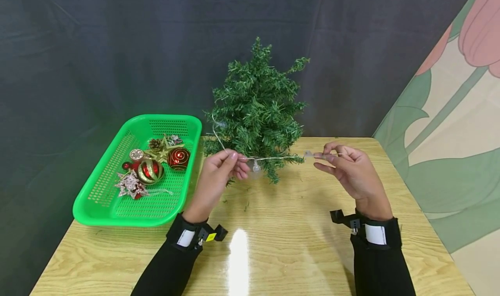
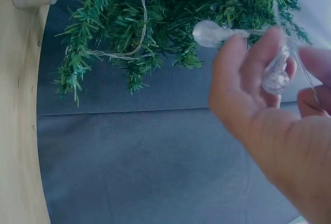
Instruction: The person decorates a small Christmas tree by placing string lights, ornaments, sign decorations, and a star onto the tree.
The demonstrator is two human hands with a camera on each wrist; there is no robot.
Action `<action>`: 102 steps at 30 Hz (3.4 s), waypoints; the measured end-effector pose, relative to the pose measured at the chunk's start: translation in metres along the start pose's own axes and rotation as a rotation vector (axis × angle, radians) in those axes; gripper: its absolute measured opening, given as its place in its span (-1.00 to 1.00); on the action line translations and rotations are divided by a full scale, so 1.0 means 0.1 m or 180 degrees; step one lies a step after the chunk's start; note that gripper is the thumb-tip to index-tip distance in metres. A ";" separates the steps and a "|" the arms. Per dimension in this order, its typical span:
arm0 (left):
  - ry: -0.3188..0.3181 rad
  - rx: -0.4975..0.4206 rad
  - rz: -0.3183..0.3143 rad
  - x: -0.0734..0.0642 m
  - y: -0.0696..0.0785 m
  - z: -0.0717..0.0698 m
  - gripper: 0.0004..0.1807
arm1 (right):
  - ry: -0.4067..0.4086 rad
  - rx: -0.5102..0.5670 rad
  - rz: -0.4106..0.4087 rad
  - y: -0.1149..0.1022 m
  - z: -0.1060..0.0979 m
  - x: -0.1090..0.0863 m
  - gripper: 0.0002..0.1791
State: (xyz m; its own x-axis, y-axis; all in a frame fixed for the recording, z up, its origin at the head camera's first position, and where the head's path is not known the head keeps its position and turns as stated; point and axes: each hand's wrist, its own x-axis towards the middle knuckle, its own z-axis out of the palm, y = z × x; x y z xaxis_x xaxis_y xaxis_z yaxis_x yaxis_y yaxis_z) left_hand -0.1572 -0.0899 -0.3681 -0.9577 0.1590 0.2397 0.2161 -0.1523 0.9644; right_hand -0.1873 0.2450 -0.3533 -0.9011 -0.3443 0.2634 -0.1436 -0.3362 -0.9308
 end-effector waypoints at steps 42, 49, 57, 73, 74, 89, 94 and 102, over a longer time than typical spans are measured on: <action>0.0018 0.4546 0.2645 0.17 0.00 -0.27 -0.85 | 0.0551 -0.3135 -0.0528 -0.67 0.01 -0.27 -0.77; -0.0088 0.4141 0.2748 0.14 0.07 -0.40 -0.95 | -0.0013 -0.3684 -0.0394 -0.78 0.05 -0.37 -0.71; 0.0182 0.3518 0.3056 0.18 0.16 -0.39 -0.86 | 0.0594 -0.4222 -0.0389 -0.82 0.12 -0.30 -0.79; 0.0993 0.3609 0.2896 0.35 0.26 -0.21 -0.86 | 0.1851 -0.4358 -0.1550 -0.64 0.12 0.59 -0.79; 0.0975 0.3636 0.2912 0.35 0.25 -0.20 -0.87 | 0.1818 -0.4226 -0.1456 -0.66 0.11 0.65 -0.80; 0.0753 0.3429 0.3101 0.32 0.15 -0.22 -0.88 | 0.0459 0.1057 -0.1103 -1.37 -0.02 1.06 -0.78; 0.0731 0.3535 0.3229 0.32 0.14 -0.21 -0.86 | 0.0946 0.0704 -0.1689 -1.32 0.07 1.27 -0.82; 0.0456 0.3811 0.3226 0.28 0.19 -0.25 -0.88 | 0.1049 -0.3897 -0.2294 -1.06 0.11 1.51 -0.64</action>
State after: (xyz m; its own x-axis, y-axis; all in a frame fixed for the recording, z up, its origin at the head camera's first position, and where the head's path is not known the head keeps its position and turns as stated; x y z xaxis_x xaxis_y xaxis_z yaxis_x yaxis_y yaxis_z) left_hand -0.1851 -0.1126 -0.3459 -0.3215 0.3734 0.8702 0.7061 0.7069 -0.0425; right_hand -0.3035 0.2189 -0.2117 -0.5114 -0.1583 0.8446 -0.6951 0.6541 -0.2983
